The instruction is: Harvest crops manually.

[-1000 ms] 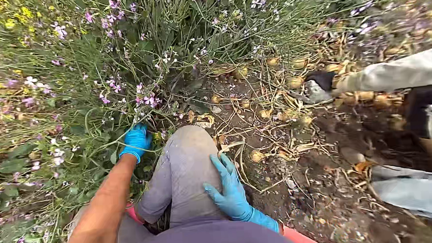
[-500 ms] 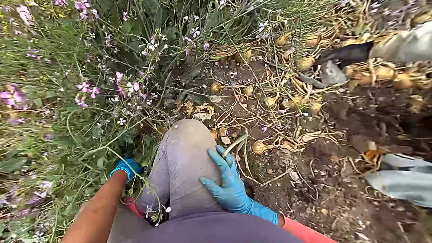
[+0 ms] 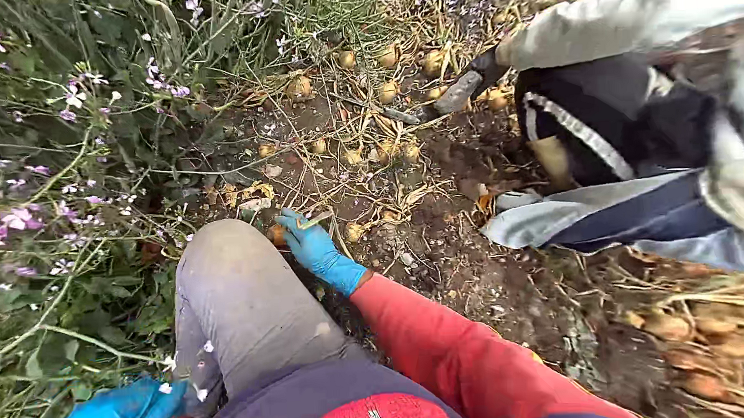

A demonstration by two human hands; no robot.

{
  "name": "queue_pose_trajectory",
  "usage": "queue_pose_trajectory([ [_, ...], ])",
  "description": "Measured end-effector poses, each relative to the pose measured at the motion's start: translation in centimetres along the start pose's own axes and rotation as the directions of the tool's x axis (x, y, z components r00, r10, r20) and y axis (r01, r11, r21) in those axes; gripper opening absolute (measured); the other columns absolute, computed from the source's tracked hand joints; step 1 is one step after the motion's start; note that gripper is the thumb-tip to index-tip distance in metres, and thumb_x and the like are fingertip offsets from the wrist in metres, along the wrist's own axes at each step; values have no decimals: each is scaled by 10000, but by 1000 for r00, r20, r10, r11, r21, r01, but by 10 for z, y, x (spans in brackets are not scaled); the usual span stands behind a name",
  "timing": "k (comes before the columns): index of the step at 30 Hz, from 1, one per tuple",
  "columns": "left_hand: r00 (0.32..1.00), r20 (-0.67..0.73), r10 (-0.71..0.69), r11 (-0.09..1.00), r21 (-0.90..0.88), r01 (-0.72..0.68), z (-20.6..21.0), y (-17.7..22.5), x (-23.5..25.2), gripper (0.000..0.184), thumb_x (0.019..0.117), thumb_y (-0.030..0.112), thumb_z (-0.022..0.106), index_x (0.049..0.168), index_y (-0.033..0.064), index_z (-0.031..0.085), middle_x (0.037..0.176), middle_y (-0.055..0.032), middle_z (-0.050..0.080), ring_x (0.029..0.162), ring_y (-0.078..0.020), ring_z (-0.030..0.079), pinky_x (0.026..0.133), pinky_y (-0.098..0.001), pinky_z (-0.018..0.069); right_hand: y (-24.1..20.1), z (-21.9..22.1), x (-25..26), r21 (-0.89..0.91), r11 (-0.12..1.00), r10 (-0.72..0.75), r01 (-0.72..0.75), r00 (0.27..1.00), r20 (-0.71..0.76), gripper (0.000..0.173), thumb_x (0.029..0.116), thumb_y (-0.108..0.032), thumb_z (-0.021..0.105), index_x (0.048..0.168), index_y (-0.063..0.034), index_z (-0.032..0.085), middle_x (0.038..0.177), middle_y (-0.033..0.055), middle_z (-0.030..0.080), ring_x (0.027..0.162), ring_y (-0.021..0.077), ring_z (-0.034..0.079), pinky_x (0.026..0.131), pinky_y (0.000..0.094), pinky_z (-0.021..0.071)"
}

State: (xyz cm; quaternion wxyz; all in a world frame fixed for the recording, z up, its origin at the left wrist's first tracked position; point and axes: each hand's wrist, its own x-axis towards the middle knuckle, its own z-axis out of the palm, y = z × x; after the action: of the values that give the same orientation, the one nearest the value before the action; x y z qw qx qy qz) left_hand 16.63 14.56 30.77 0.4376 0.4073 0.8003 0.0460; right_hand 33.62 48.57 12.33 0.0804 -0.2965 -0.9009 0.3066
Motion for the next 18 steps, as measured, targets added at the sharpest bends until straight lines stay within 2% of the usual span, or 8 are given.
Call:
queue_pose_trajectory([
  [2, 996, -3, 92, 976, -196, -91, 12, 16, 2, 488, 1061, 469, 508, 984, 81, 795, 946, -134, 763, 911, -278, 723, 845, -562, 555, -4, 5, 32, -164, 986, 50, -28, 990, 132, 406, 1003, -306, 619, 1383, -167, 655, 1439, 104, 622, 1241, 310, 650, 1022, 570, 531],
  [4, 985, -58, 161, 914, -368, -171, 26, 28, 11, 415, 1065, 388, 542, 957, 75, 792, 918, -84, 777, 850, -189, 731, 823, -483, 580, -16, 2, 47, -270, 953, 199, -140, 958, 208, 428, 966, -393, 667, 1231, -58, 694, 1265, 199, 677, 1152, 405, 660, 932, 645, 531],
  [7, 959, -94, 268, 822, -497, -279, 41, 46, 32, 328, 1066, 322, 564, 972, 113, 798, 917, -7, 775, 830, -108, 728, 792, -372, 615, -28, -8, 55, -356, 914, 324, -196, 880, 348, 507, 1017, -460, 578, 1122, 19, 710, 1181, 281, 685, 1147, 478, 641, 899, 703, 506],
  [10, 928, -144, 344, 771, -520, -367, 56, 64, 56, 322, 1059, 341, 562, 958, 160, 809, 900, 35, 769, 814, -96, 728, 774, -335, 626, -22, -2, 29, -333, 943, 154, -24, 916, 371, 378, 1034, -382, 539, 1111, -69, 737, 1114, 219, 725, 1098, 428, 678, 897, 678, 524],
  [12, 935, -148, 322, 698, -630, -340, 69, 77, 72, 359, 1065, 351, 537, 963, 139, 807, 887, 2, 786, 768, -136, 751, 722, -337, 645, -23, -1, -10, -280, 957, 32, 77, 930, 365, 222, 1003, -245, 618, 1107, -94, 742, 1060, 186, 733, 1038, 406, 691, 876, 654, 542],
  [14, 966, -105, 236, 666, -706, -239, 75, 86, 83, 391, 1067, 388, 525, 988, 128, 807, 845, -28, 785, 673, -165, 741, 605, -337, 638, -12, -1, -34, -225, 973, 26, 59, 934, 357, 246, 996, -273, 630, 1116, -85, 733, 1090, 158, 730, 1061, 359, 690, 935, 598, 541],
  [16, 978, -78, 192, 652, -735, -187, 76, 89, 88, 412, 1073, 402, 510, 1026, 119, 805, 804, -46, 774, 600, -171, 712, 530, -330, 609, 11, -5, -39, -149, 989, 16, 22, 969, 246, 341, 993, -373, 656, 1066, -48, 727, 1119, 173, 703, 1077, 346, 680, 959, 572, 542],
  [18, 977, -108, 184, 653, -729, -204, 79, 89, 89, 408, 1072, 400, 509, 1030, 126, 809, 779, -43, 769, 566, -161, 699, 499, -320, 596, 34, -19, -21, -132, 991, 56, -32, 982, 182, 372, 990, -405, 646, 1072, -53, 735, 1322, 153, 648, 1155, 334, 660, 991, 566, 537],
])
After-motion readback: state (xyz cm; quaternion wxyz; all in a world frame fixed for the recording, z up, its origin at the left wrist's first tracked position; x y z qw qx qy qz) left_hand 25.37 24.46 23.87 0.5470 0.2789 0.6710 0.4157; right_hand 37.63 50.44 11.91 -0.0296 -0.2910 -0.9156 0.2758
